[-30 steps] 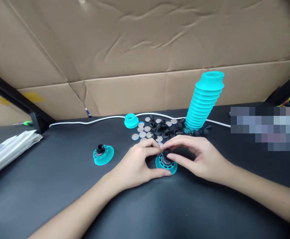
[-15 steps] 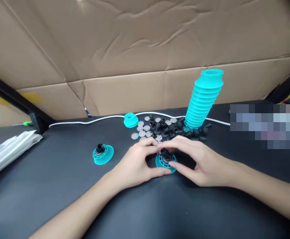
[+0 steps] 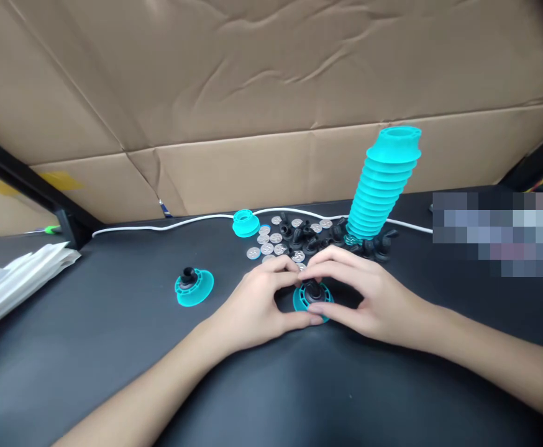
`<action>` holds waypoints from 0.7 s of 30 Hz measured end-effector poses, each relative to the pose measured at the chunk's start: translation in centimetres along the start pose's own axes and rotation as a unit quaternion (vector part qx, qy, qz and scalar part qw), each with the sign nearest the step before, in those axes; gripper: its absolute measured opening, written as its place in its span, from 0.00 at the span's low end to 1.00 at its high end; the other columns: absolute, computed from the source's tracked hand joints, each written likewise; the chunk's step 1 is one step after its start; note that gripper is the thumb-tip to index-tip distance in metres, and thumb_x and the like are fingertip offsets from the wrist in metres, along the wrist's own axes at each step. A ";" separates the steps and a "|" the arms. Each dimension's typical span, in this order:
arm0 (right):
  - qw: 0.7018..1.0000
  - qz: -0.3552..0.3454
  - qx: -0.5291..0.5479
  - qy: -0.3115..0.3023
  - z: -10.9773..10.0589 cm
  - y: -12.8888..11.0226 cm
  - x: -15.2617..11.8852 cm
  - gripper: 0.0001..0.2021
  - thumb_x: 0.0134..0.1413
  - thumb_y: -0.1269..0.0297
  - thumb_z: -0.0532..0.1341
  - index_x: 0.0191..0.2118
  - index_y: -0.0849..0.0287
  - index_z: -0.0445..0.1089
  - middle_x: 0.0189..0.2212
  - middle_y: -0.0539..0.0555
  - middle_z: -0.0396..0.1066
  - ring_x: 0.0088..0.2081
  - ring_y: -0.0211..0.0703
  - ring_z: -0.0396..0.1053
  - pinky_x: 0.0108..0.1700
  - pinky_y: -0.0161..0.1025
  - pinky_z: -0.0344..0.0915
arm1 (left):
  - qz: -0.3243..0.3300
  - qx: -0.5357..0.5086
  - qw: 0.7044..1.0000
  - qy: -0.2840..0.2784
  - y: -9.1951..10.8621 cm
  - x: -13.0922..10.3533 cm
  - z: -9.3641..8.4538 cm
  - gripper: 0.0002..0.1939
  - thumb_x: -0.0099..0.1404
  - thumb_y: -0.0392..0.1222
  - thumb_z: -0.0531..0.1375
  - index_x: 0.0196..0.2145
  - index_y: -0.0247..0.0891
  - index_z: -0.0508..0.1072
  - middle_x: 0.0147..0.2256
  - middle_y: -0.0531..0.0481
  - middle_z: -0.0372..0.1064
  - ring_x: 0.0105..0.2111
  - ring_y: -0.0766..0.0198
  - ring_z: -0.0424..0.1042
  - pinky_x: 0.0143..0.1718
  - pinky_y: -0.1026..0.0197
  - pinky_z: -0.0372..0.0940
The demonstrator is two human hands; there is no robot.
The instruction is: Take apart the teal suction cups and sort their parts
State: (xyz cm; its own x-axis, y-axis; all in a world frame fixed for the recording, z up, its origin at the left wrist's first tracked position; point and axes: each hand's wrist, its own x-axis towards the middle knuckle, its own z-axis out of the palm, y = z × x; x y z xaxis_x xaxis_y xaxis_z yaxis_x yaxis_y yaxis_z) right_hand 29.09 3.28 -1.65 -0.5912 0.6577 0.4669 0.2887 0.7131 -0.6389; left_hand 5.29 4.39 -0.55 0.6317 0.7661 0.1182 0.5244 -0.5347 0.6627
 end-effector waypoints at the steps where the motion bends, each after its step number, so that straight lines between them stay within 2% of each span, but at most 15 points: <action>1: 1.000 0.007 0.003 0.001 0.0 -0.1 0.0 0.16 0.66 0.66 0.68 0.57 0.54 0.72 0.50 0.58 0.73 0.50 0.49 0.74 0.53 0.47 0.74 | 0.002 -0.001 1.000 0.000 0.0 0.0 0.0 0.22 0.62 0.52 0.75 0.52 0.43 0.82 0.44 0.48 0.72 0.44 0.56 0.73 0.48 0.56 0.68; 4: 1.000 0.011 0.018 -0.018 -0.4 -0.3 0.0 0.17 0.69 0.69 0.64 0.60 0.52 0.70 0.51 0.58 0.74 0.52 0.49 0.74 0.55 0.48 0.74 | 0.007 -0.003 1.000 0.002 0.1 0.1 0.0 0.21 0.62 0.51 0.75 0.50 0.42 0.82 0.44 0.48 0.72 0.44 0.56 0.73 0.48 0.55 0.68; 7: 0.998 -0.012 0.030 -0.059 -0.6 -0.4 0.0 0.19 0.70 0.73 0.60 0.63 0.52 0.69 0.55 0.58 0.74 0.55 0.47 0.73 0.58 0.47 0.73 | 0.008 -0.004 1.000 0.007 0.0 0.1 0.0 0.17 0.62 0.52 0.75 0.43 0.40 0.82 0.41 0.50 0.72 0.41 0.58 0.72 0.44 0.57 0.67; 9: 0.998 -0.019 0.020 -0.056 -0.3 -0.3 0.0 0.19 0.69 0.72 0.62 0.62 0.52 0.70 0.55 0.59 0.73 0.56 0.48 0.73 0.58 0.47 0.73 | 0.012 -0.011 1.000 0.009 0.0 0.1 0.0 0.15 0.62 0.51 0.75 0.39 0.40 0.81 0.41 0.50 0.72 0.41 0.58 0.72 0.44 0.57 0.67; 11: 0.999 -0.012 0.002 -0.030 0.1 -0.1 0.0 0.18 0.68 0.69 0.65 0.61 0.52 0.71 0.53 0.59 0.72 0.54 0.49 0.73 0.57 0.47 0.73 | 0.013 -0.012 1.000 0.009 0.0 0.1 0.0 0.14 0.62 0.50 0.75 0.40 0.40 0.81 0.42 0.50 0.73 0.42 0.58 0.73 0.45 0.57 0.68; 13: 1.000 0.002 -0.009 -0.006 0.3 0.0 0.0 0.17 0.67 0.66 0.67 0.59 0.52 0.73 0.50 0.58 0.72 0.50 0.49 0.74 0.54 0.46 0.75 | 0.008 -0.009 1.000 0.006 0.0 0.1 0.0 0.17 0.63 0.51 0.75 0.45 0.42 0.82 0.43 0.49 0.73 0.43 0.57 0.73 0.46 0.56 0.68; 16: 1.000 0.013 -0.005 -0.010 -0.1 -0.1 0.0 0.16 0.67 0.68 0.66 0.58 0.54 0.72 0.49 0.58 0.72 0.49 0.48 0.74 0.53 0.46 0.75 | 0.003 -0.006 1.000 0.000 0.1 0.1 0.0 0.21 0.63 0.52 0.75 0.50 0.44 0.81 0.44 0.49 0.73 0.44 0.56 0.73 0.47 0.55 0.68; 19: 0.999 0.004 0.001 -0.042 -0.6 -0.4 -0.1 0.18 0.68 0.74 0.62 0.60 0.54 0.71 0.53 0.59 0.71 0.53 0.47 0.73 0.56 0.45 0.74 | 0.003 -0.006 1.000 0.004 0.0 0.1 0.0 0.17 0.63 0.53 0.74 0.44 0.41 0.82 0.42 0.49 0.73 0.42 0.57 0.72 0.45 0.56 0.67; 21: 0.999 0.000 0.000 -0.044 -0.5 -0.5 -0.1 0.19 0.68 0.73 0.63 0.61 0.53 0.71 0.54 0.60 0.70 0.54 0.47 0.72 0.57 0.46 0.73 | 0.006 -0.008 1.000 0.008 0.0 0.1 0.1 0.17 0.64 0.54 0.73 0.42 0.41 0.81 0.41 0.49 0.73 0.41 0.58 0.72 0.44 0.57 0.67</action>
State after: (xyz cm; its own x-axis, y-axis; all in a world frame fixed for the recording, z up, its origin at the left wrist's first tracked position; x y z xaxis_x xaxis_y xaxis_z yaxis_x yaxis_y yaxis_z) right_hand 29.39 3.00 -1.11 -0.6551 0.6333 0.4121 0.2878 0.7135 -0.6388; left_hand 5.41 4.48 -0.58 0.6286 0.7656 0.1369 0.5080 -0.5375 0.6731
